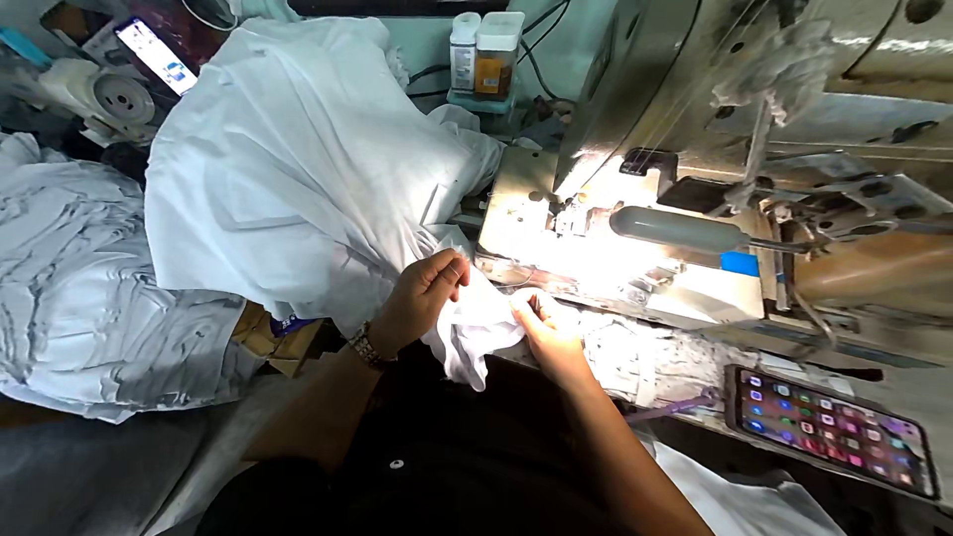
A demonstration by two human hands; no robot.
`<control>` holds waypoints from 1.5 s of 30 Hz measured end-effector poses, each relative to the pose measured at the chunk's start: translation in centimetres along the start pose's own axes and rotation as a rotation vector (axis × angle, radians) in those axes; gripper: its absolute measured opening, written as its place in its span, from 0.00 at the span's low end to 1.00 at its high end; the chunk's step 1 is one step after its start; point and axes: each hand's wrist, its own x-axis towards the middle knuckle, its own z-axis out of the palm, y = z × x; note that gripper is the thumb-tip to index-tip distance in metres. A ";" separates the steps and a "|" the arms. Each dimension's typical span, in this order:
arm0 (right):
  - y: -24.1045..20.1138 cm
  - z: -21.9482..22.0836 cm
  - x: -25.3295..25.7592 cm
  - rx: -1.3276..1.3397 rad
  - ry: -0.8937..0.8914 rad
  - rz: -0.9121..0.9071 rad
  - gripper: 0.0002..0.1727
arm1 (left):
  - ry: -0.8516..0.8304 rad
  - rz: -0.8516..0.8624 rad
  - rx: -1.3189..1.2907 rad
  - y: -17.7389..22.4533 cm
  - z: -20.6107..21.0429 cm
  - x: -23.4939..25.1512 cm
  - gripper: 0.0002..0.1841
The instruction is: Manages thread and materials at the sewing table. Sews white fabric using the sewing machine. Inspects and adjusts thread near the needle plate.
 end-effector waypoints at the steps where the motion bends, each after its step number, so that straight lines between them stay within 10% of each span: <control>1: 0.1 0.0 -0.1 0.005 0.002 0.005 0.08 | 0.034 0.065 0.192 -0.3 0.0 0.1 0.16; 6: 0.2 0.0 -0.1 0.000 0.042 0.006 0.06 | 0.171 0.189 0.699 -1.6 -1.6 0.4 0.14; 17: 0.2 0.1 0.0 -0.031 0.064 0.007 0.08 | -0.134 -0.101 0.699 -2.3 0.6 -2.0 0.29; 25: 0.4 0.3 -0.1 -0.070 0.034 -0.026 0.08 | 0.165 0.060 0.878 -2.6 -1.8 0.8 0.14; 40: 0.4 0.5 0.0 -0.107 0.101 -0.042 0.09 | 0.045 0.007 0.839 -2.7 -6.1 0.5 0.24; 45: 0.6 0.5 -0.1 -0.140 0.128 -0.075 0.09 | 0.207 -0.180 -0.126 -0.4 -9.5 -1.8 0.28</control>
